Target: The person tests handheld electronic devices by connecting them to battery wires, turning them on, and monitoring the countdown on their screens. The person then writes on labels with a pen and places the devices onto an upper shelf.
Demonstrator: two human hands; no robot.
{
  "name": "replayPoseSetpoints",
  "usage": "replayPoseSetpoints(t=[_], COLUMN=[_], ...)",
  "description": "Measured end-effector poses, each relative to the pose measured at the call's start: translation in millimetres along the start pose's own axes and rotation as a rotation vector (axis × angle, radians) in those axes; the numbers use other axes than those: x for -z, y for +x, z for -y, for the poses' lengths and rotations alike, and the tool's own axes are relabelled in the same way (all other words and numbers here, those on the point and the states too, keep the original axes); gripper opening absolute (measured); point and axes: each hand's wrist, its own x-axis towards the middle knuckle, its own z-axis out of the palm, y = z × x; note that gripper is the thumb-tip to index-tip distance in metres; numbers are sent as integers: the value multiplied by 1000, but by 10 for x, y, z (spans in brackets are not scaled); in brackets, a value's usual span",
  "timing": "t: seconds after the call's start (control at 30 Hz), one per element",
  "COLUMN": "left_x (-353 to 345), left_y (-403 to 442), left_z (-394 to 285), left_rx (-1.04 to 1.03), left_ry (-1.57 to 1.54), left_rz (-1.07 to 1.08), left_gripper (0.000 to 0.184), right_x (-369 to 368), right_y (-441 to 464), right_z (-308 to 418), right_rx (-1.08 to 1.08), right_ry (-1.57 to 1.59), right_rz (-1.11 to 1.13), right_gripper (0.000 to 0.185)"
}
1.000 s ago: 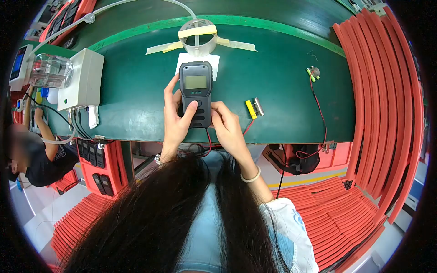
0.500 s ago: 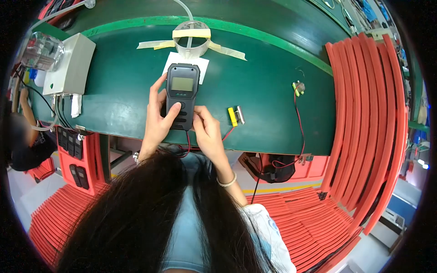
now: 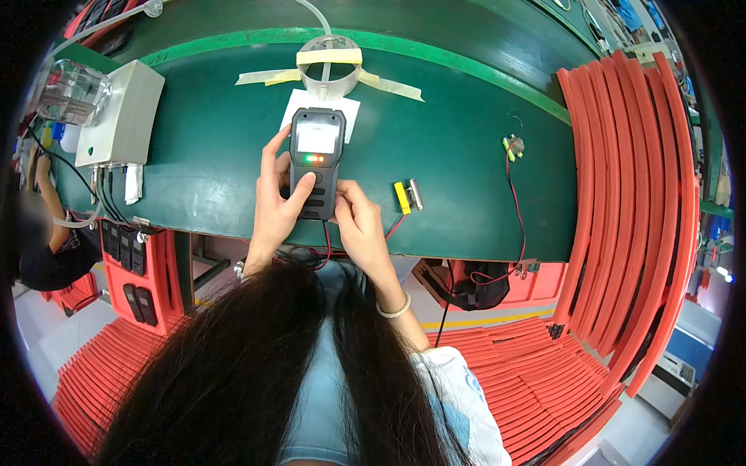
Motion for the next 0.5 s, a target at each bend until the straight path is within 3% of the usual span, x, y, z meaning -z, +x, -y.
replayPoseSetpoints(t=[0.5], left_x=[-5], left_y=[-15], left_z=[48], left_rx=[-21], left_ry=[16], left_rz=[-38], left_gripper=[63], right_x=[31], right_y=[2], right_z=[-53], right_rx=[19], right_ry=[31], right_rz=[48], right_gripper=[19])
